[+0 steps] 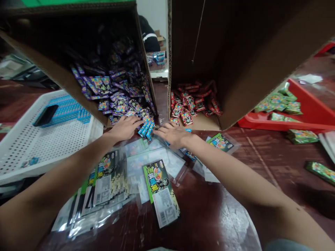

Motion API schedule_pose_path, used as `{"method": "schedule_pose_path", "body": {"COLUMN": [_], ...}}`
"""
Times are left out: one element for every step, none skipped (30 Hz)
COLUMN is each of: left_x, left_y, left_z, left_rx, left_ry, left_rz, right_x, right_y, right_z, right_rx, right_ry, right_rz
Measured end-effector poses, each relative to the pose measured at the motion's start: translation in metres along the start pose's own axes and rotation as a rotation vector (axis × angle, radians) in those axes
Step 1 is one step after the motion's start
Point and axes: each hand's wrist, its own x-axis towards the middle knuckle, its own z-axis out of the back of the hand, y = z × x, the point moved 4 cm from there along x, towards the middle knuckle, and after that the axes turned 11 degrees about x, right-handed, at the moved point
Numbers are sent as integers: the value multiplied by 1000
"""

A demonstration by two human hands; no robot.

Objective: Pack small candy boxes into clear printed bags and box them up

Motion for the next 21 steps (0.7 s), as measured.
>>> {"method": "schedule_pose_path", "body": {"left_x": [-2,-3,-5,-8,-10,-13,-16,-20,-25,-30,-36,-42,-48,-55,-62,-69,-75,-79,-79,-77,-71], "left_y": [1,3,6,10,13,16,16,13,4,-11,-33,-62,-95,-129,-163,-194,-219,-237,-248,-251,-248], "left_z": [-5,-9,-12,-13,-11,-6,3,15,28,41,54,63,70,73,74,73,72,69,68,67,67], "left_rx": [-9,-16,-17,-17,-20,-33,-67,-131,-231,-364,-516,-679,-850,-986,-1069,-1110,-1120,-1103,-1063,-1005,-937], "left_ry": [43,77,99,106,95,62,4,-77,-166,-252,-312,-298,-252,-150,-38,55,128,172,184,169,135], "left_rz": [-3,2,15,39,79,129,186,247,288,300,290,223,159,119,69,32,-7,-51,-84,-107,-118], "right_x": [-7,-20,-38,-61,-87,-114,-142,-169,-193,-215,-233,-246,-255,-260,-263,-266,-268,-272,-277,-283,-290], "right_y": [4,10,17,24,33,41,51,61,70,78,86,92,97,98,95,88,74,55,30,1,-32], "right_z": [4,8,11,11,8,1,-10,-23,-39,-53,-67,-77,-84,-87,-85,-78,-65,-49,-28,-6,18], "right_rx": [37,94,171,259,352,433,493,531,557,571,556,529,497,459,416,370,317,254,187,115,41], "right_ry": [-41,-90,-138,-179,-205,-224,-232,-230,-229,-247,-265,-271,-266,-257,-253,-264,-303,-372,-462,-576,-694], "right_rz": [5,7,3,-10,-28,-69,-117,-169,-238,-316,-380,-414,-424,-413,-388,-364,-348,-348,-371,-408,-494]}}
